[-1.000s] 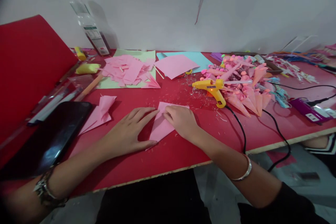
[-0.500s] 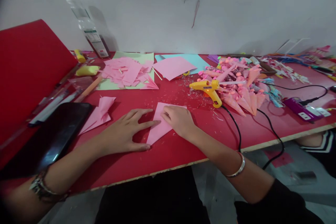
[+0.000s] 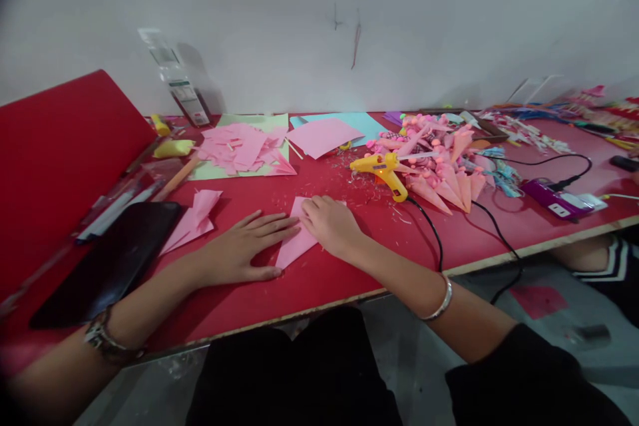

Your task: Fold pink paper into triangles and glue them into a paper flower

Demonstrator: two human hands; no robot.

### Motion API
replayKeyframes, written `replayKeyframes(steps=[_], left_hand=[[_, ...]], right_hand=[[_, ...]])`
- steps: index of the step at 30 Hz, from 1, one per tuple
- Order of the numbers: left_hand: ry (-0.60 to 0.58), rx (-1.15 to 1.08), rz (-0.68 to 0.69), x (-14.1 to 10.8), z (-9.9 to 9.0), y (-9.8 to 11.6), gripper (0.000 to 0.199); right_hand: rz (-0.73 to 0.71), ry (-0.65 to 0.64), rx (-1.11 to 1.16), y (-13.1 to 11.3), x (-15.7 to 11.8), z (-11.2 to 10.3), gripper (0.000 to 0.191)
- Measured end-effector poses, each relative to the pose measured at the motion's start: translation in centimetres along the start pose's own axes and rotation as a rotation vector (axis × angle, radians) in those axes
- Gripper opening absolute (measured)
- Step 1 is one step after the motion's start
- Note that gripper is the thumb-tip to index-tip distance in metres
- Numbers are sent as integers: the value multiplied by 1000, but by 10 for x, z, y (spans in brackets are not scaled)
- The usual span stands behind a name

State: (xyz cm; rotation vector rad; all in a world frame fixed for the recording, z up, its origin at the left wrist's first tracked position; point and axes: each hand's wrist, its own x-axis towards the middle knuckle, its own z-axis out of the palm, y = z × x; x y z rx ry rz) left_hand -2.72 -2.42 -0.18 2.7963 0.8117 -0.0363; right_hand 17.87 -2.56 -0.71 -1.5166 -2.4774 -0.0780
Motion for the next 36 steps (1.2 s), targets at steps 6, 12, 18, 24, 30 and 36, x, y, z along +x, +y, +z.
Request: replayKeyframes(steps=[6, 12, 18, 24, 30, 36], left_hand=[[9, -3, 1, 1, 3, -4, 67], [1, 1, -2, 1, 2, -5, 66], [-9, 0, -10, 1, 1, -3, 67], [-35, -3, -9, 3, -2, -1, 67], [-52, -3, -12, 2, -3, -3, 66], [-17, 1, -31, 0, -3, -1, 65]], right_hand=[[-322, 77, 67, -14, -34, -14, 27], [-440, -46, 155, -20, -52, -7, 33], [-416, -35, 190, -3, -53, -8, 31], [-233, -15, 206, 34, -57, -15, 28], [-154, 2, 262, 50, -61, -17, 28], [-124, 5, 293, 49, -66, -15, 30]])
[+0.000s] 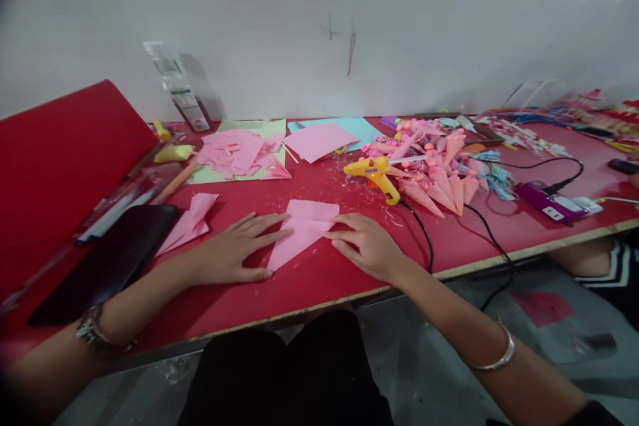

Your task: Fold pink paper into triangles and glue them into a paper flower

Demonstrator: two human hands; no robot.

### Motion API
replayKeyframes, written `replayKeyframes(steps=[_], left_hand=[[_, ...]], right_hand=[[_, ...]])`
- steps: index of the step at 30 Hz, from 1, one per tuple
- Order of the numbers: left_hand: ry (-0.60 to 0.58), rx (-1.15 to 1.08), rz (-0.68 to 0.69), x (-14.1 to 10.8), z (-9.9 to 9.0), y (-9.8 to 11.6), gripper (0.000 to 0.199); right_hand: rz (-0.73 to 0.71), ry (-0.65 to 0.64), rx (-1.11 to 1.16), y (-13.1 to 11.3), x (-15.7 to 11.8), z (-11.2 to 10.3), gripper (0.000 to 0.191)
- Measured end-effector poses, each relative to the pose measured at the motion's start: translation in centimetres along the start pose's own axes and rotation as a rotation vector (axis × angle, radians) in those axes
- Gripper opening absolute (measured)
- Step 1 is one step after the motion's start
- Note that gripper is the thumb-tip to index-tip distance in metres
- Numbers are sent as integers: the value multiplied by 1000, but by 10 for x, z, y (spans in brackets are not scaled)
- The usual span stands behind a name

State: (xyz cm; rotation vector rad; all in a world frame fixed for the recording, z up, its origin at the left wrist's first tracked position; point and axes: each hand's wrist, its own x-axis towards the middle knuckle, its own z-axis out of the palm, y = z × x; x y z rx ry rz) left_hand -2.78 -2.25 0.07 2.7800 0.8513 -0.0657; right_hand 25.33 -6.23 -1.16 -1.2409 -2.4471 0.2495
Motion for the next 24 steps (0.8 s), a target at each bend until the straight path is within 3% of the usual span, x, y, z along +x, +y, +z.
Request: replayKeyframes(steps=[7, 12, 18, 24], left_hand=[[43, 33, 114, -5, -2, 12, 41], [65, 52, 152, -15, 1, 20, 40], [51, 38, 99, -34, 6, 28, 42], [-5, -26, 51, -49, 0, 34, 44]], right_hand=[[27, 17, -30, -1, -2, 2, 33], [3, 21, -123, 0, -2, 1, 34], [24, -2, -230, 5, -8, -5, 35], [31, 35, -195, 0, -6, -2, 37]])
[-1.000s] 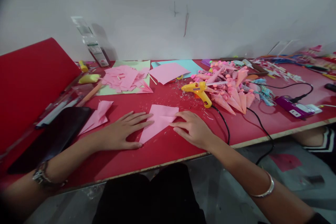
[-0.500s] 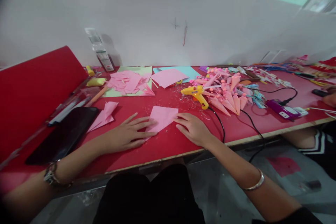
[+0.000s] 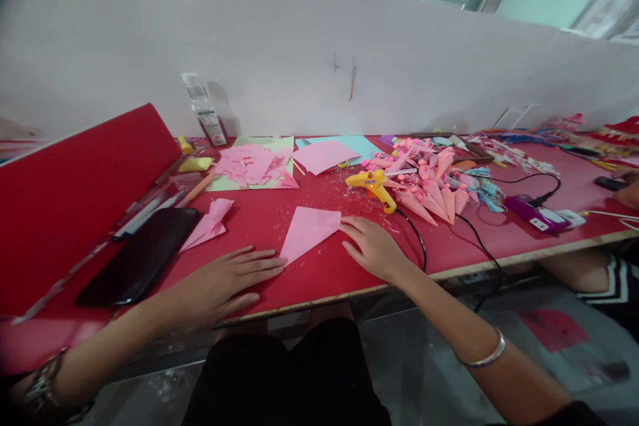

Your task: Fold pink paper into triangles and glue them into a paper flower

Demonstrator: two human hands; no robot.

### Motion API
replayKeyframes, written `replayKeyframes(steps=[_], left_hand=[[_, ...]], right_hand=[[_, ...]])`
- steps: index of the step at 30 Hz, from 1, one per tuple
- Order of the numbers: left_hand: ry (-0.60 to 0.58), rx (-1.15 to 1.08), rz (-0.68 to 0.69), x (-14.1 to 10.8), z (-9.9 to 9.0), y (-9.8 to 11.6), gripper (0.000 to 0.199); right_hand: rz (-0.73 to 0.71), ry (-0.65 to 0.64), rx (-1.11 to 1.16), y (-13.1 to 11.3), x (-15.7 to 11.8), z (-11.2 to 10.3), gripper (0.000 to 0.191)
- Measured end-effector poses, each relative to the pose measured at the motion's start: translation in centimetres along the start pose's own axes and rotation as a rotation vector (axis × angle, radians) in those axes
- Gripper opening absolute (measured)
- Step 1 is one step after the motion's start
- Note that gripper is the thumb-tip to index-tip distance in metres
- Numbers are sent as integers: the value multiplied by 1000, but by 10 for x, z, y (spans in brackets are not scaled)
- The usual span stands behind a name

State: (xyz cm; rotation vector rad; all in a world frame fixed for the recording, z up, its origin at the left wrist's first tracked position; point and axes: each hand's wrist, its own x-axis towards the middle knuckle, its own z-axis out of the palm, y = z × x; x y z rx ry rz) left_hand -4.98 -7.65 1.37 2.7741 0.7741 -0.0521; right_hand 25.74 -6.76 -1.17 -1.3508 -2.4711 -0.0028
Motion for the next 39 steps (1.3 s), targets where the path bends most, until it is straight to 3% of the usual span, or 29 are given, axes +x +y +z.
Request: replayKeyframes(steps=[5, 8, 11, 15, 18, 21, 24, 31, 34, 36, 39], left_hand=[[112, 5, -95, 5, -4, 13, 43], [239, 36, -158, 18, 3, 24, 44], [285, 54, -168, 32, 14, 33, 49], [219, 62, -195, 39, 25, 34, 61], [152, 50, -114, 33, 25, 27, 71], [128, 7, -54, 26, 19, 20, 73], [155, -22, -87, 23, 17, 18, 64], [211, 3, -142, 25, 27, 25, 75], [213, 16, -156, 25, 24, 31, 78], [223, 20, -129, 24, 20, 35, 70], [221, 35, -80, 24, 16, 38, 57]], right_hand=[[-144, -77, 58, -14, 3, 6, 40], [-103, -89, 19, -29, 4, 6, 37], [-53, -89, 17, -52, 5, 5, 41], [-121, -159, 228, -70, 10, -1, 34], [-144, -138, 259, -57, 13, -5, 29], [-176, -184, 199, -38, 13, -4, 49], [-190, -255, 127, -35, 8, 0, 57], [-101, -170, 10, -77, -1, 7, 83], [-113, -180, 17, -82, 1, 5, 70], [-152, -173, 32, -77, 3, 4, 61], [-230, -156, 69, -66, 4, 2, 66]])
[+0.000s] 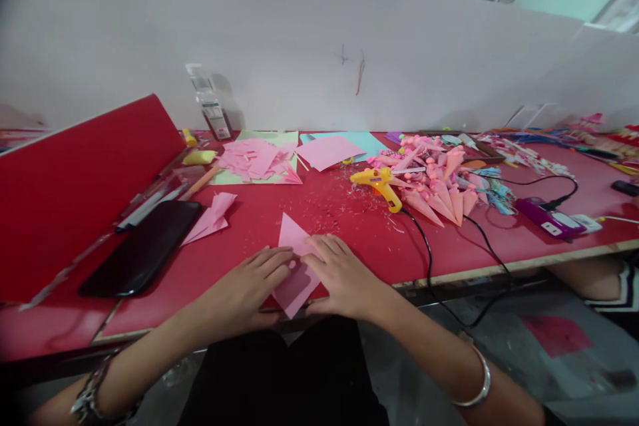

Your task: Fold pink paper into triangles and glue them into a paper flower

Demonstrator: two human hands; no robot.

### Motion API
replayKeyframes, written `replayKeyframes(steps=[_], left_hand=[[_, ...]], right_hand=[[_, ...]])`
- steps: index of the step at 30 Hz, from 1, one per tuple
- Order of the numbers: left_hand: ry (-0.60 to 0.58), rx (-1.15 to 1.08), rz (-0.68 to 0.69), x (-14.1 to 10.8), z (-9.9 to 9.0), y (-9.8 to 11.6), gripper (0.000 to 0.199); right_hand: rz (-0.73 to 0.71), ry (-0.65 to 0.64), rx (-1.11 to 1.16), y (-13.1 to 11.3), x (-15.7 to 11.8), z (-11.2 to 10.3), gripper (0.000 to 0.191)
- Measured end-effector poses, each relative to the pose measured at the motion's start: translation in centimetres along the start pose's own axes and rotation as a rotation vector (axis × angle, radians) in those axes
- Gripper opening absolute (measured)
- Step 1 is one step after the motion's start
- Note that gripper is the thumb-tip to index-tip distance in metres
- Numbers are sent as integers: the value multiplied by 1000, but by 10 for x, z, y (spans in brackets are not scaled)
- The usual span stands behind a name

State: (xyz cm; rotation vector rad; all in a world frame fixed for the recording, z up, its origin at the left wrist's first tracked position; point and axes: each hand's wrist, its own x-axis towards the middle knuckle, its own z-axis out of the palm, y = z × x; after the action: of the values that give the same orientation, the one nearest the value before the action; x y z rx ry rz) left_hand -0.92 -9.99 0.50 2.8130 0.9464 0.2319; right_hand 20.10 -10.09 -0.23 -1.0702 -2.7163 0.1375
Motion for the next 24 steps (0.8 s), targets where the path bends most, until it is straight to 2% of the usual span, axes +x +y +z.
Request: replayKeyframes(steps=[2, 8, 12, 16, 20, 24], left_hand=[[10, 6, -10, 1, -1, 1, 52], [2, -21, -112, -5, 0, -2, 39], [-13, -59, -99, -14, -1, -10, 40], [58, -100, -154, -16, 2, -15, 30], [149, -106, -265, -11, 7, -13, 15], [196, -77, -378, -8, 11, -12, 22]], right_hand=[[-23, -14, 23, 4, -2, 0, 70], [18, -8, 55, -5, 1, 0, 58], [28, 3, 133, -5, 4, -1, 40], [46, 34, 238, 1, 8, 0, 24], [72, 74, 323, 6, 15, 5, 19], [147, 93, 362, 11, 23, 8, 21]])
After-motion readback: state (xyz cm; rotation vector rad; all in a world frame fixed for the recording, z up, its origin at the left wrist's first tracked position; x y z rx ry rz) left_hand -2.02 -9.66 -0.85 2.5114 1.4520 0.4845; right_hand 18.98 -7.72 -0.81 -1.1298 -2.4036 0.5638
